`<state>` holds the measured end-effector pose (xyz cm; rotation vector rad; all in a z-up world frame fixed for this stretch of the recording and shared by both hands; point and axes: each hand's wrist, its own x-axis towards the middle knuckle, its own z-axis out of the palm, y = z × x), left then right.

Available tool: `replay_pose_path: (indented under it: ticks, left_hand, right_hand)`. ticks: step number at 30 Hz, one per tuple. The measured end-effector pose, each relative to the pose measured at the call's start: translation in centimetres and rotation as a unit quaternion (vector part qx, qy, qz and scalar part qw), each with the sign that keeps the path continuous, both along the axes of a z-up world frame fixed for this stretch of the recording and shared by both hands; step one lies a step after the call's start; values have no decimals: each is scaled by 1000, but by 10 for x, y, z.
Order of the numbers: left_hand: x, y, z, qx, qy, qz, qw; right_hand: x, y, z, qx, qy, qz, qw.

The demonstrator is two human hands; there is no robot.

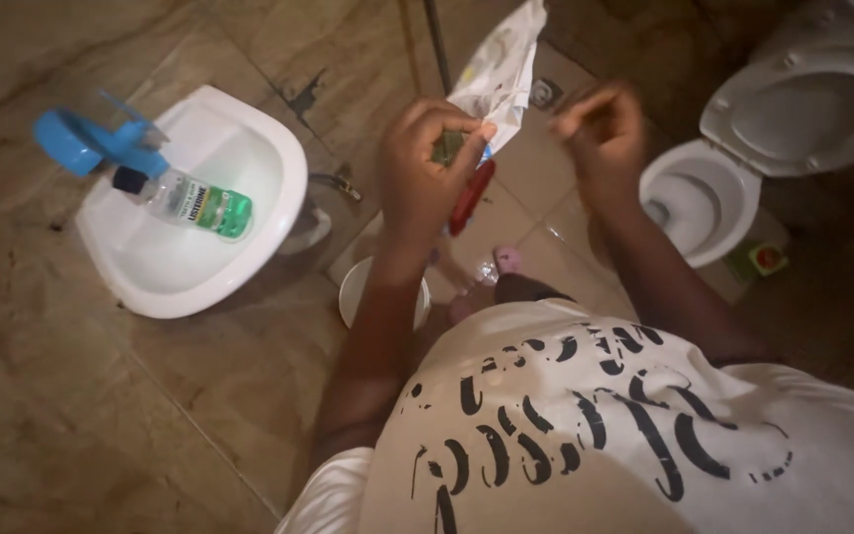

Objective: Preparing detergent and cleaning the bathroom floor using a broom.

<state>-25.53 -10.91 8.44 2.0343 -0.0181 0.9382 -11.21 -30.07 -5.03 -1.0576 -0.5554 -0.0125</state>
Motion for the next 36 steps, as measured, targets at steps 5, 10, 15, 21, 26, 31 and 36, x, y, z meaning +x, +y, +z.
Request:
replay_pose_path:
  ticks: [5, 10, 15, 21, 26, 31, 36]
  left_hand:
    - [-2, -26, -19, -7, 17, -15, 1000]
    - [1, -35, -25, 18, 37, -19, 999]
    - [14, -49, -33, -210, 26, -72, 975]
    - [25, -61, -24, -189, 105, -71, 974]
    - [34, -73, -22, -161, 109, -103, 975]
    - [42, -84, -24, -132, 103, -118, 979]
    - [45, -101, -22, -89, 124, -68, 986]
  right_hand:
    - [-41, -2, 25, -43, 45, 126, 990]
    - [-36, -4, 30, -53, 13, 113, 992]
    - [-33, -18, 45, -117, -65, 33, 990]
    - [-29, -39, 50, -129, -70, 36, 989]
    - [-25, -62, 54, -167, -110, 8, 980]
    - [-17, -76, 49, -168, -66, 19, 983]
    - [-10, -89, 48, -187, -140, 38, 972]
